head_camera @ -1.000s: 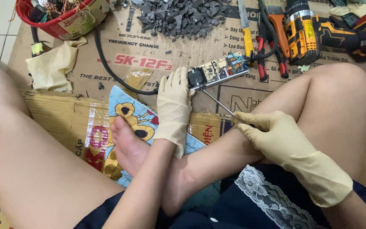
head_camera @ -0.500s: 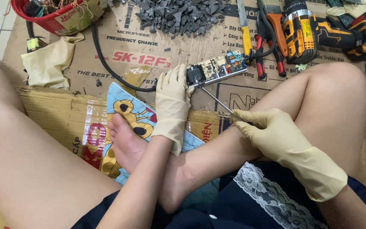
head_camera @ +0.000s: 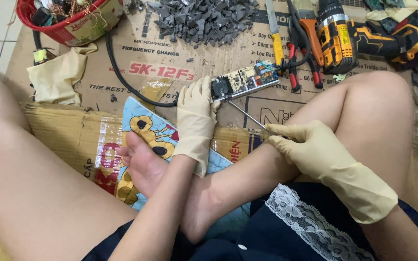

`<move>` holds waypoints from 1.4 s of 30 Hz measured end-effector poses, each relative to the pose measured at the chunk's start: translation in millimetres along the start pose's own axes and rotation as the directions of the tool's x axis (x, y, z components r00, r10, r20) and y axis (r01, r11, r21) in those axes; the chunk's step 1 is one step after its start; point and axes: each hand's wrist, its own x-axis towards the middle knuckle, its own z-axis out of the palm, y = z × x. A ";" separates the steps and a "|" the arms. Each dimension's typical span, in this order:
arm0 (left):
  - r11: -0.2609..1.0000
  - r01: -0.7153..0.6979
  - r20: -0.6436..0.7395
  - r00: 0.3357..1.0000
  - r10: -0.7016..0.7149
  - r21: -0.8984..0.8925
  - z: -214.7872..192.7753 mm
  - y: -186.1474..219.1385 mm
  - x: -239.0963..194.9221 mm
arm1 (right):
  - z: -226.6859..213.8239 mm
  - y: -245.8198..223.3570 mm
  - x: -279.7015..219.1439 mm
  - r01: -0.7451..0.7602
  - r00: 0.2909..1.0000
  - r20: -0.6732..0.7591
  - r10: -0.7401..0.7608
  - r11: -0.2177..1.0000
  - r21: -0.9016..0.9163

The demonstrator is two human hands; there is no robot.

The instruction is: The person sits on the floor and uses a screwdriver to remove screws from a small electronic device. They carefully unscrew fasteners and place them aside while working on the device's casing.

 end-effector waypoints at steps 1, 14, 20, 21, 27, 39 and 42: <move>1.000 0.002 -0.007 1.000 -0.002 0.003 -1.3 0.5 -0.3 | 0.4 1.3 -0.7 0.007 1.000 -0.001 -0.007 1.000 -0.002; 0.998 0.057 0.117 0.992 -0.052 -0.032 -8.7 -2.4 0.4 | 48.0 15.8 -17.0 -0.051 0.996 -0.044 0.074 0.920 0.389; 0.998 0.050 0.119 0.992 -0.046 -0.036 -12.0 1.6 2.5 | 53.4 16.6 -13.5 -0.054 0.997 -0.029 0.072 0.910 0.411; 0.998 0.055 0.121 0.991 -0.051 -0.026 -11.8 1.3 1.5 | 56.3 19.1 -11.1 -0.049 0.998 -0.021 0.063 0.910 0.412; 0.998 0.060 0.109 0.992 -0.059 -0.006 -9.8 1.7 1.2 | 51.1 15.1 -19.8 -0.084 0.996 0.054 0.064 0.788 0.610; 0.999 0.040 0.080 0.996 -0.037 -0.031 -25.1 5.3 -1.7 | 14.4 16.8 -10.9 -0.048 0.996 0.091 0.006 0.887 0.459; 0.997 0.057 0.070 0.996 -0.053 -0.059 -24.6 8.1 -0.8 | -18.4 -8.0 -27.7 0.100 0.990 0.089 -0.106 0.992 0.073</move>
